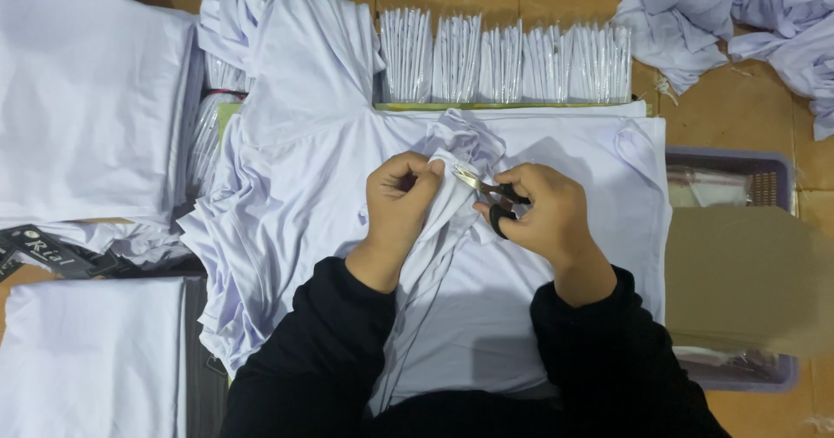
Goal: The person sits on the floor and uses scissors to trim loose threads and tags from a stack of white shirts. They repeatedly pick up a shirt, cut the excess fabric, and place it back on the pile.
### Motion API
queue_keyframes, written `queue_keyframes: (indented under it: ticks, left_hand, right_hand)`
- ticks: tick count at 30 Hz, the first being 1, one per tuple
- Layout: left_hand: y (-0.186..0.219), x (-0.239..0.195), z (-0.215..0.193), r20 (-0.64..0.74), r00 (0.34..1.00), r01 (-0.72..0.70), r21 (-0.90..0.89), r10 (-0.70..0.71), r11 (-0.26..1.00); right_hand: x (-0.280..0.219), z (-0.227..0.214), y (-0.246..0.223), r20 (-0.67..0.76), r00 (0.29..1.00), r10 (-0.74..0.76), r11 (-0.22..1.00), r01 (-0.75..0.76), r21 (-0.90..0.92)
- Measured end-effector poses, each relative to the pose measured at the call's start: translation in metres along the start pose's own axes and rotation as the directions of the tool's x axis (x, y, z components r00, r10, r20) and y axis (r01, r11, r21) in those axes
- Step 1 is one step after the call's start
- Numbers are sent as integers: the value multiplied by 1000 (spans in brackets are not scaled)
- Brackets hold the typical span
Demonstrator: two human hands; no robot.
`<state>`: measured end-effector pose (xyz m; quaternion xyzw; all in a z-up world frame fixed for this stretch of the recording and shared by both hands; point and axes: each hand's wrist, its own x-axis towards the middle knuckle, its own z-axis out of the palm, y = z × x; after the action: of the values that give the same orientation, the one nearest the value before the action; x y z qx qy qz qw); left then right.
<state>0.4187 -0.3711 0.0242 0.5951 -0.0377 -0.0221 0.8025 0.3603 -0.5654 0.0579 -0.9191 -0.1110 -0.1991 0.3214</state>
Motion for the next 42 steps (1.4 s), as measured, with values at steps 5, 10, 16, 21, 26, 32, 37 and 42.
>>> queue_keyframes:
  ticks: [5,10,16,21,26,32,37,42]
  left_hand:
    - [12,-1,6,30,1000,6,-7,-6,1000]
    - [11,-2,8,62,998,10,-29,-8,1000]
    - [8,-1,7,89,996,3,-69,3,998]
    - [9,-1,7,92,996,-12,-73,18,997]
    - [8,-3,8,136,990,-23,-37,28,999]
    - [-1,-4,7,145,989,3,-24,1,1000]
    - [7,-4,11,213,977,3,81,-20,997]
    - [13,-4,13,252,966,38,103,-63,994]
  right_hand:
    - [0,1,-1,-1,1000,8,1000,-9,-11]
    - [0,2,-1,-34,999,-8,1000,7,-23]
    - [-3,3,3,-30,999,15,1000,-15,0]
    - [-3,3,3,-22,999,45,999,-46,-20]
    - [-10,9,7,-27,979,200,980,-201,-17]
    - [-7,15,16,-167,877,451,832,-345,435]
    - [-11,22,14,-210,954,214,793,-45,607]
    - [-16,15,16,-222,859,462,782,-276,559]
